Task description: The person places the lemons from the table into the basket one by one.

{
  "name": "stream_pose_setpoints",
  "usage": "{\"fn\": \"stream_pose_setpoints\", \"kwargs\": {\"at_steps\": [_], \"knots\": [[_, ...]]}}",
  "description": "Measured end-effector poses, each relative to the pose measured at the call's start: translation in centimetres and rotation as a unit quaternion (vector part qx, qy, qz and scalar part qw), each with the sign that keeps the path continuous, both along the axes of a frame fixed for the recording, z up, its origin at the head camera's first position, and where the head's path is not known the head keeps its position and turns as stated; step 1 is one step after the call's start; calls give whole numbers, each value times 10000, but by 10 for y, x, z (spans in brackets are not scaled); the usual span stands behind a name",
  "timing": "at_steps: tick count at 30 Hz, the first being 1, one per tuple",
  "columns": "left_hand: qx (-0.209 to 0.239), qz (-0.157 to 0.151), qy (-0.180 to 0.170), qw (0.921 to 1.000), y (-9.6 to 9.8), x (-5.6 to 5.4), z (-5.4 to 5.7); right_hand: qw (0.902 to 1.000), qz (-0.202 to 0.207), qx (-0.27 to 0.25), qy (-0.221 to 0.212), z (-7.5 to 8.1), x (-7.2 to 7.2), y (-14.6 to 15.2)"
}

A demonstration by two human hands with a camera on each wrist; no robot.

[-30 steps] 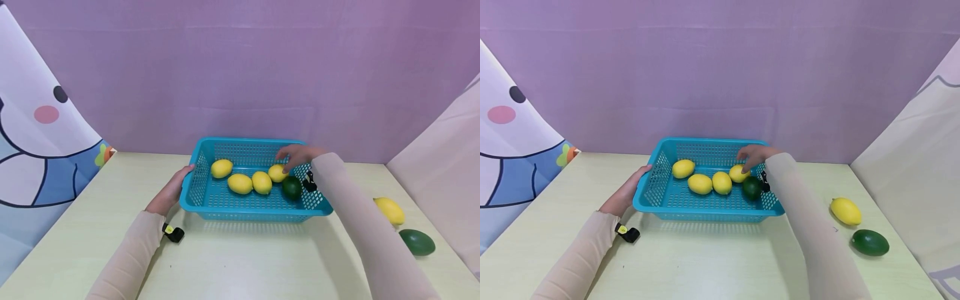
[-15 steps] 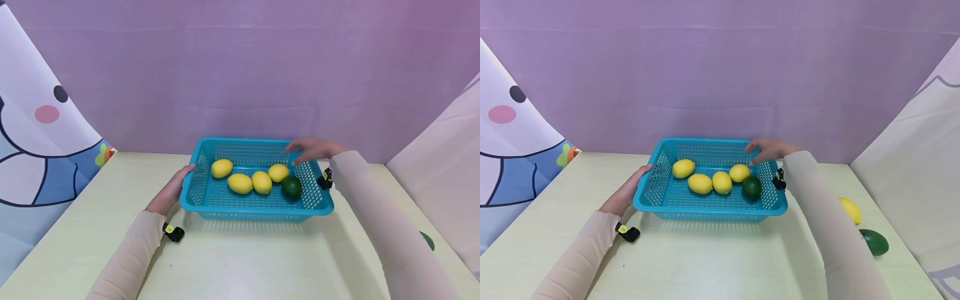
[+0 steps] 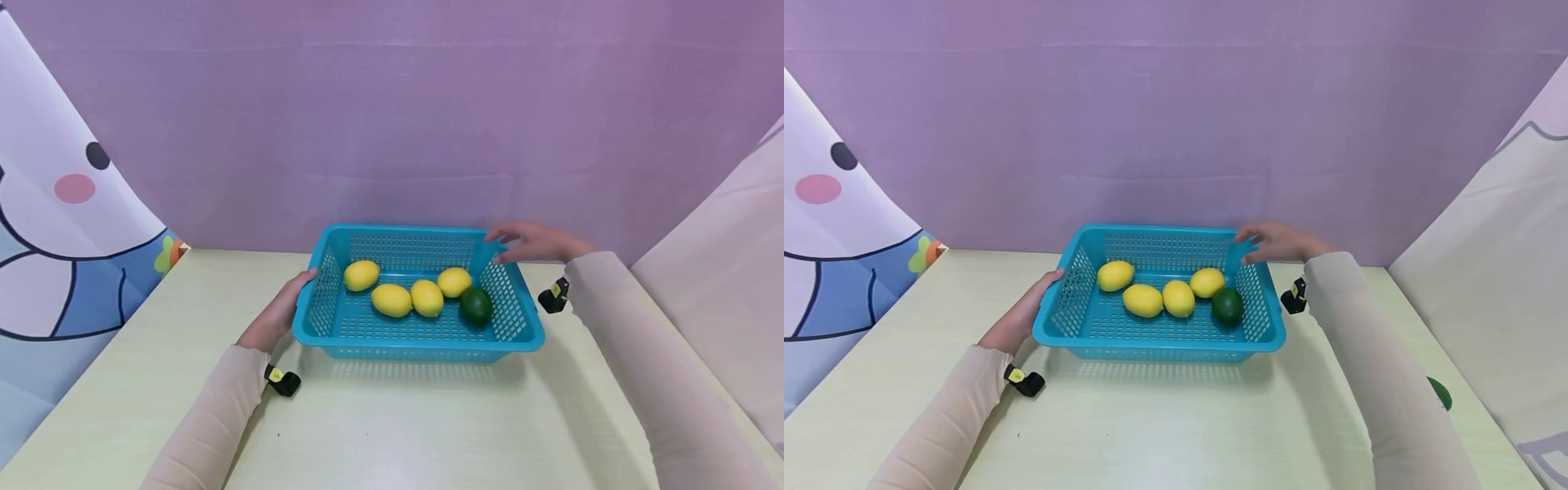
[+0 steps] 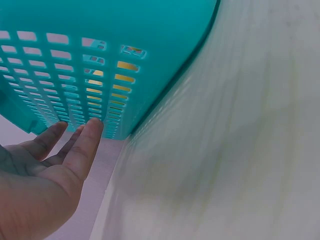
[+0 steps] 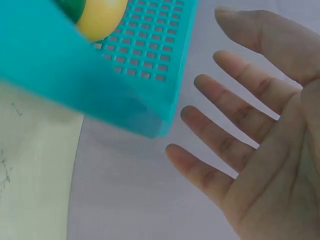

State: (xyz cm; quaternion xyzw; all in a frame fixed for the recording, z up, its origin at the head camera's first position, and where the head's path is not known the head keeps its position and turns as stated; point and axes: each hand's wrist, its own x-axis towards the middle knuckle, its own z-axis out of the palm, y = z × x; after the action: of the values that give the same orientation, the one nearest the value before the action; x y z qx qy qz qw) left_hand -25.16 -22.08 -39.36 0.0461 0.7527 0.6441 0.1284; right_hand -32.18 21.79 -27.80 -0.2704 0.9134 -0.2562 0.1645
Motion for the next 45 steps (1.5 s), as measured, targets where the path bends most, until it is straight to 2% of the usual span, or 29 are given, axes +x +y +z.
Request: {"fn": "stream_pose_setpoints", "kwargs": {"at_steps": [7, 15, 31, 37, 45], "knots": [[9, 6, -11, 10000, 1, 0, -1, 9990, -78, -294, 324, -4, 0, 19], [46, 31, -14, 10000, 1, 0, -1, 9976, -25, -560, 406, -11, 6, 37], [86, -38, 32, 10000, 1, 1, -1, 9964, -244, -519, 617, -32, 17, 63], [110, -45, 37, 9999, 0, 2, -2, 9965, -357, -590, 472, -43, 19, 70], [158, -48, -6, 9999, 1, 0, -2, 9963, -545, -467, 480, -49, 23, 77]]}}
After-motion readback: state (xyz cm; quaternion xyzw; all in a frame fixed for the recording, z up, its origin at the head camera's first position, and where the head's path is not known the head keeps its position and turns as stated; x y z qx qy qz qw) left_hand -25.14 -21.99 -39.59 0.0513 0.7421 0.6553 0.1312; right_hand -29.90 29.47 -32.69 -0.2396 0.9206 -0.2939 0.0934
